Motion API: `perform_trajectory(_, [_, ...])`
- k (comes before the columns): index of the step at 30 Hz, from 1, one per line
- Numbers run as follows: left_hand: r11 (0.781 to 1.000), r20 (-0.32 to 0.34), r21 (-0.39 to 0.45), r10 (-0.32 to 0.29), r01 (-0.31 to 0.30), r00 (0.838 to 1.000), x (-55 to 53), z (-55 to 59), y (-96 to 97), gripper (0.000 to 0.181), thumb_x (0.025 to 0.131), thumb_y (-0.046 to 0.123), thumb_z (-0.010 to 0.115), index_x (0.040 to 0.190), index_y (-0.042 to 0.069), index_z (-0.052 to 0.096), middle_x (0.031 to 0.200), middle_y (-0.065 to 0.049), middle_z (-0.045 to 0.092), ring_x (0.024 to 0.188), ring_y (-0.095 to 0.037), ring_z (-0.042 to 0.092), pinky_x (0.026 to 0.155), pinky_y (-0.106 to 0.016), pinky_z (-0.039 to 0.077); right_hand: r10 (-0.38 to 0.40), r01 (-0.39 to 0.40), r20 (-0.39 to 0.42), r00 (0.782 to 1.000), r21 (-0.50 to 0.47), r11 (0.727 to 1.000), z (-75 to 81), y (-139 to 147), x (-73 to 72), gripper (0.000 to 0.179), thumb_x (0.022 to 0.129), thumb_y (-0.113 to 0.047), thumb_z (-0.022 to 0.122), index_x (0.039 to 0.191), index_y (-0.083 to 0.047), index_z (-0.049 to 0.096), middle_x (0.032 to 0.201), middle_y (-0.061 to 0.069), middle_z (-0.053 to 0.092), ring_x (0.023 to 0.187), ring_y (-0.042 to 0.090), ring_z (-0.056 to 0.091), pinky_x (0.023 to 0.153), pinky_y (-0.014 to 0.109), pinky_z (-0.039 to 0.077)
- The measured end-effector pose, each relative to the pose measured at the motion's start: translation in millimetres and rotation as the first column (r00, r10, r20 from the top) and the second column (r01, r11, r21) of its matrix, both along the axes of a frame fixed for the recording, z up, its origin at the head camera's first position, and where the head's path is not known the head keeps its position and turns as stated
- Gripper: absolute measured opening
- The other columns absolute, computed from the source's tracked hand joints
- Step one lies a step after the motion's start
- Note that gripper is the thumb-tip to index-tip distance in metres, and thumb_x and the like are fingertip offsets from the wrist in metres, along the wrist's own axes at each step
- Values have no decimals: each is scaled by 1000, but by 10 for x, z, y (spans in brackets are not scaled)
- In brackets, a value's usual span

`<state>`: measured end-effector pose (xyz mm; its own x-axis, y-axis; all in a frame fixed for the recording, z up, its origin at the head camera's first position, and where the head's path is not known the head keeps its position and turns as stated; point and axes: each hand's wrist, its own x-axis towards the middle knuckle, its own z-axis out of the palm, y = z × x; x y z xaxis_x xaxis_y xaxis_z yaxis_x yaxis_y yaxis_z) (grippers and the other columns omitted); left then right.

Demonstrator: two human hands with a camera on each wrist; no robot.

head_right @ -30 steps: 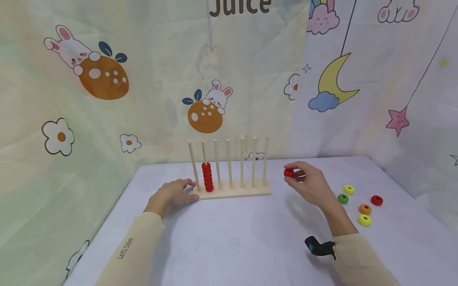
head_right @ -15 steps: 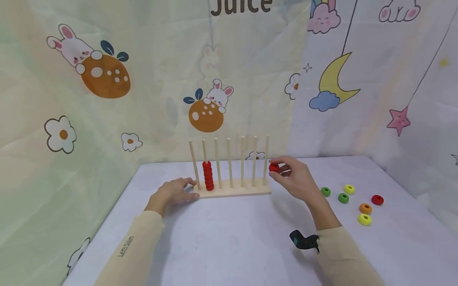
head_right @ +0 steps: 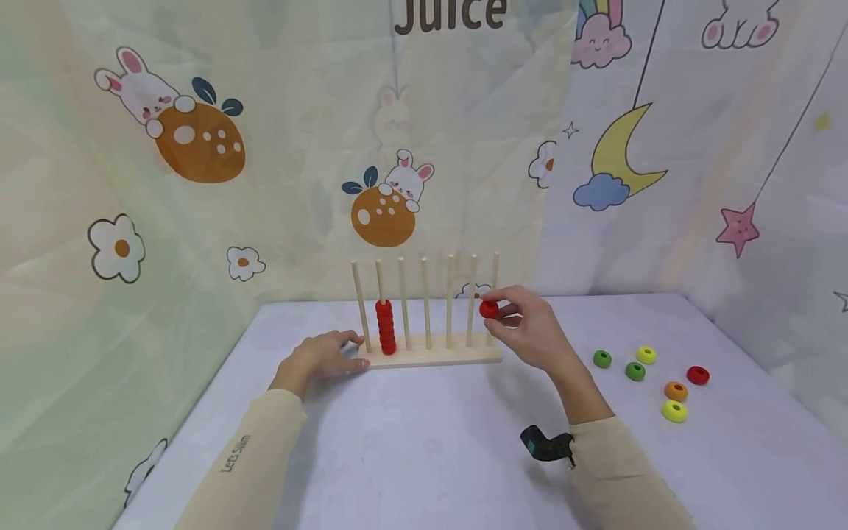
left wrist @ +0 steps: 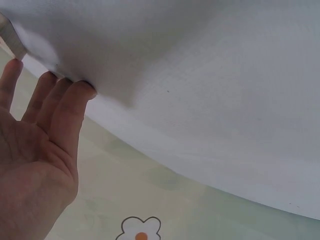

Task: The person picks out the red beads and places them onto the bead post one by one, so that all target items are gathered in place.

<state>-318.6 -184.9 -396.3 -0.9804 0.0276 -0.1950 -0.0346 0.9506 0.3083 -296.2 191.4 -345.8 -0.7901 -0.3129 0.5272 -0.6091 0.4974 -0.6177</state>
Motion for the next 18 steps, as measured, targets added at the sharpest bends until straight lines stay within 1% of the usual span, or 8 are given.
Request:
perform_trajectory(6, [1000, -6, 2, -4, 4, 1000, 0, 6, 9, 61, 87, 55, 75, 142, 35, 59, 146, -9, 57, 129, -44, 52, 99, -67, 45, 10, -9, 16, 1000, -38, 999, -20, -49, -8, 38, 91, 7, 69, 127, -3, 66, 121, 15, 67, 99, 30, 70, 83, 12, 53])
perform_trajectory(11, [1000, -3, 6, 7, -7, 1000, 16, 25, 13, 61, 87, 55, 76, 143, 35, 59, 147, -9, 57, 129, -44, 51, 100, -67, 45, 51, -48, 39, 998, -78, 996, -42, -97, -29, 37, 92, 5, 72, 128, -1, 64, 121, 16, 66, 97, 31, 70, 83, 14, 55])
perform_trajectory(15, [1000, -5, 3, 8, -8, 1000, 28, 25, 8, 61, 87, 55, 76, 142, 35, 59, 146, -8, 58, 129, -44, 52, 99, -67, 45, 63, -62, 14, 998, -82, 995, -22, -151, -51, 36, 92, 0, 74, 127, -1, 65, 118, 15, 69, 94, 29, 71, 82, 14, 56])
perform_trajectory(18, [1000, -9, 0, -2, 2, 1000, 30, 20, 9, 61, 87, 54, 76, 143, 34, 59, 146, -9, 58, 129, -44, 52, 99, -67, 45, 68, -67, 0, 998, -83, 994, 13, -207, -55, 34, 92, -3, 76, 125, -4, 67, 117, 13, 68, 92, 27, 70, 81, 16, 56])
